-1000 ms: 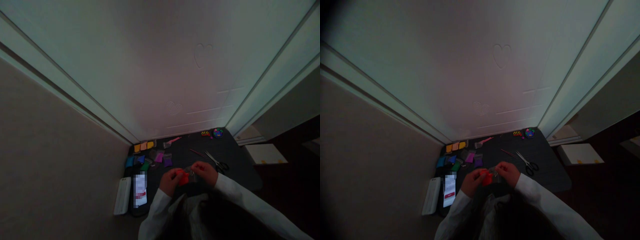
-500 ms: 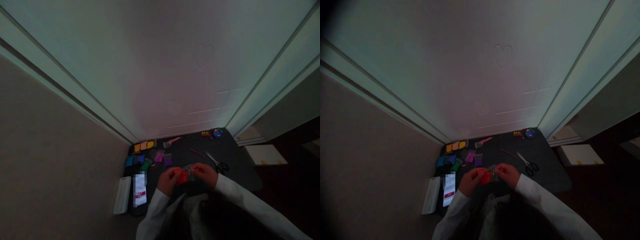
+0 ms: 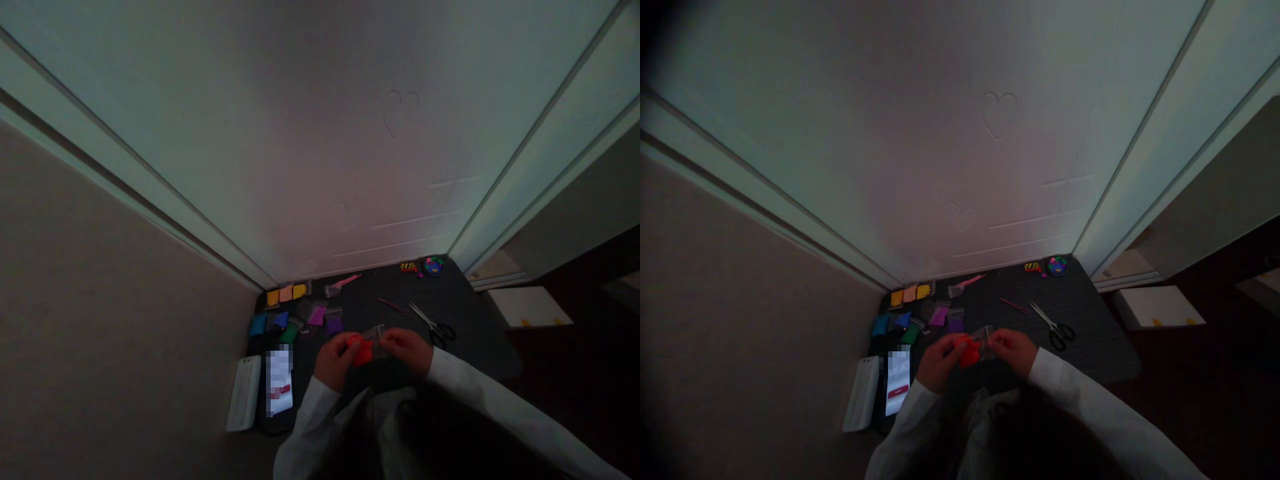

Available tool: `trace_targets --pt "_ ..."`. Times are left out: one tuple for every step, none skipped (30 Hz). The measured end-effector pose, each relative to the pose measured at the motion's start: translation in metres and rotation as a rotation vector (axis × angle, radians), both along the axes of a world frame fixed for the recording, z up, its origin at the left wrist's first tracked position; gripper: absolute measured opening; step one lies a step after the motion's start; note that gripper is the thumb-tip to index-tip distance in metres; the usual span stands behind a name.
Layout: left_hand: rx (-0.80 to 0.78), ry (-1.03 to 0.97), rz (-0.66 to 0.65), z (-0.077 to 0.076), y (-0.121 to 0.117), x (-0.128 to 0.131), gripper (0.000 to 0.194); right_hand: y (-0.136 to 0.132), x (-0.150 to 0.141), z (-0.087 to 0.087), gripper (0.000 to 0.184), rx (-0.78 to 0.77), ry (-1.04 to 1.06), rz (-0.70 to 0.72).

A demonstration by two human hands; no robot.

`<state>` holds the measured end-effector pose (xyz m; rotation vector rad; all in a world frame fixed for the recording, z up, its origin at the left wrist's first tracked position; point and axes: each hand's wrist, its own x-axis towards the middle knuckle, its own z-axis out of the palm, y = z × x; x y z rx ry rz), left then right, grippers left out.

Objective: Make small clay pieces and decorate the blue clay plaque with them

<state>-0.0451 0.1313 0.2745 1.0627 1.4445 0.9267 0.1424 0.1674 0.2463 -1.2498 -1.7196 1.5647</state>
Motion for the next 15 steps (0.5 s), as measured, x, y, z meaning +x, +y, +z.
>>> trace_targets --pt "0.0 -0.001 -0.003 0.0007 -0.0002 0.0002 0.027 -0.0004 0.0002 -0.0003 0.024 0.003 0.0 0.004" --pt "0.0 -0.004 -0.007 0.0011 -0.0005 0.0004 0.027 -0.0007 0.0003 -0.0005 0.024 0.007 0.0 0.006" --pt "0.001 -0.007 -0.009 0.0013 -0.0008 0.0008 0.027 -0.001 0.0004 -0.0007 0.024 0.012 0.001 0.005" --pt "0.002 -0.01 -0.01 0.0012 -0.001 0.0011 0.027 -0.0012 0.0004 -0.0008 0.024 0.015 0.001 0.003" --pt "0.002 -0.014 -0.01 0.001 -0.0012 0.0013 0.027 -0.0013 0.0004 -0.0009 0.023 0.016 0.002 0.004" --pt "0.001 -0.018 -0.008 0.0006 -0.0013 0.0012 0.028 -0.0015 0.0003 -0.0009 0.023 0.016 0.001 0.007" --pt "0.001 -0.021 -0.005 0.0002 -0.0012 0.001 0.028 -0.0018 0.0003 -0.0007 0.023 0.011 0.001 0.015" --pt "0.001 -0.022 0.001 -0.0002 -0.0011 0.0005 0.028 -0.0023 0.0003 -0.0002 0.023 0.003 0.001 0.028" --pt "0.002 -0.024 0.007 -0.0004 -0.001 -0.0001 0.027 -0.0031 0.0004 0.0005 0.023 -0.008 0.003 0.045" --pt "0.001 -0.026 0.013 -0.0006 -0.0009 -0.0008 0.027 -0.004 0.0006 0.0014 0.023 -0.02 0.007 0.065" --pt "0.0 -0.031 0.016 -0.0006 -0.001 -0.0014 0.027 -0.0051 0.001 0.0025 0.024 -0.03 0.012 0.082" --pt "-0.003 -0.036 0.017 -0.0007 -0.0014 -0.0018 0.027 -0.0063 0.0014 0.0035 0.024 -0.038 0.019 0.096" --pt "-0.006 -0.043 0.016 -0.0008 -0.0019 -0.002 0.027 -0.0074 0.002 0.0043 0.024 -0.042 0.026 0.103" --pt "-0.008 -0.049 0.016 -0.0012 -0.0026 -0.0019 0.026 -0.0084 0.0026 0.0047 0.024 -0.044 0.033 0.106" --pt "-0.01 -0.055 0.014 -0.0019 -0.0033 -0.0016 0.026 -0.0092 0.0032 0.0046 0.024 -0.045 0.039 0.104"
